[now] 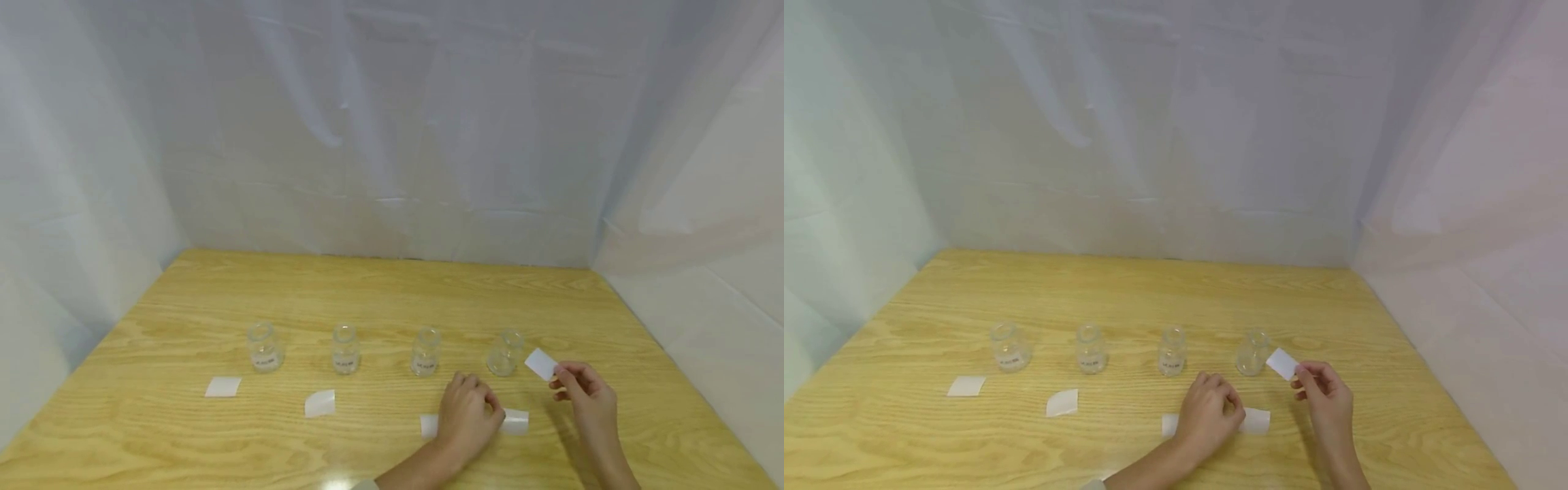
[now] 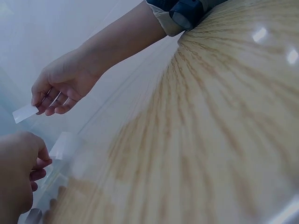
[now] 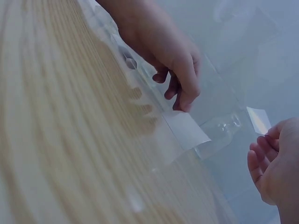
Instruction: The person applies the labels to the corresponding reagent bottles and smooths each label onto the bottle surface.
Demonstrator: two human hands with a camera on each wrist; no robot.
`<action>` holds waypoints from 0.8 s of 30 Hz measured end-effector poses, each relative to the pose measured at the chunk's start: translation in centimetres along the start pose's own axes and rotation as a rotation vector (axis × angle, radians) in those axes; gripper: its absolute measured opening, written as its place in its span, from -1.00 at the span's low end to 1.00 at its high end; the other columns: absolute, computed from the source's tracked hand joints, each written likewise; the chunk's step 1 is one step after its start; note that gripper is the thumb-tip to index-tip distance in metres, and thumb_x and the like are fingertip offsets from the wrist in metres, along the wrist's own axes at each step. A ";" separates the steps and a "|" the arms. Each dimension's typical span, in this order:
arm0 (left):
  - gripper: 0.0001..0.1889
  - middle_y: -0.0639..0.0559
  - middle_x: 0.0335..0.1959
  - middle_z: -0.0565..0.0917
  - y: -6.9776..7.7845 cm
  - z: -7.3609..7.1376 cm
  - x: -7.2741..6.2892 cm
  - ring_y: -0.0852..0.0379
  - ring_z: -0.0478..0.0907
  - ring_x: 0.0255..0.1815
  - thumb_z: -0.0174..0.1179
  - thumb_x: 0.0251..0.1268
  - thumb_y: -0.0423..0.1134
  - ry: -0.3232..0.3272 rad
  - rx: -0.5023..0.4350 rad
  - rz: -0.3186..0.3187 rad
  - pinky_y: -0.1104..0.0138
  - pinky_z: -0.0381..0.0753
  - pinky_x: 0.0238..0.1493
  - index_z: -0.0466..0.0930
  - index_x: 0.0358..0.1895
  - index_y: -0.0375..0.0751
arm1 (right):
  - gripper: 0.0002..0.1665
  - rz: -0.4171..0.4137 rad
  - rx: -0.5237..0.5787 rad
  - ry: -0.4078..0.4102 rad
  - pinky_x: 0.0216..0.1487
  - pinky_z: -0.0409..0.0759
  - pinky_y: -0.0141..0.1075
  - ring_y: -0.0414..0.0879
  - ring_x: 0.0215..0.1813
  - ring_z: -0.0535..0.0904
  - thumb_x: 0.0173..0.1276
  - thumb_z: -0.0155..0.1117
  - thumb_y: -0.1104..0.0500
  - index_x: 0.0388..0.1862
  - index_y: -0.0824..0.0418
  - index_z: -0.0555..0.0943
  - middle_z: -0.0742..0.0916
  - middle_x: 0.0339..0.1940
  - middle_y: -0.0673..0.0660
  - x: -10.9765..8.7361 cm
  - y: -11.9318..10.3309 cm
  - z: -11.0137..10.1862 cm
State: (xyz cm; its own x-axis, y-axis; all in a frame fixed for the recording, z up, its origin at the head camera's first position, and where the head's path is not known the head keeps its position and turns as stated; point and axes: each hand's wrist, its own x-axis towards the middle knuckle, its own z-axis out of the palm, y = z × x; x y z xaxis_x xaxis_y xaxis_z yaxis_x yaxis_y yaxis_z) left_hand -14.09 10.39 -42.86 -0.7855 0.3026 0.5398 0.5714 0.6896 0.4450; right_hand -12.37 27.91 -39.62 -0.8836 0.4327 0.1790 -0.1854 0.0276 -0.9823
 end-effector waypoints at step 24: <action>-0.81 0.24 -0.48 0.45 0.0 -0.1 -0.1 0.28 0.29 -0.37 0.40 -0.11 -0.13 -0.177 0.085 -0.013 0.47 0.35 -0.28 0.52 -0.60 0.07 | -0.90 0.020 -0.046 -0.038 -0.48 0.56 -0.41 -0.20 -0.47 0.56 0.31 0.18 0.28 -0.35 0.33 0.56 0.65 -0.51 -0.01 0.4 0.7 -0.5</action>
State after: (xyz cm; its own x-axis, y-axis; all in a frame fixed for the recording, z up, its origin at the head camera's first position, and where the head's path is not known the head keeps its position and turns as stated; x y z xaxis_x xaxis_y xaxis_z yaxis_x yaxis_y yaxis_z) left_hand -14.01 10.25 -42.83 -0.8264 0.3994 0.3969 0.5449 0.7450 0.3848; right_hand -12.62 28.50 -40.24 -0.9028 0.3989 0.1607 -0.1485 0.0615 -0.9870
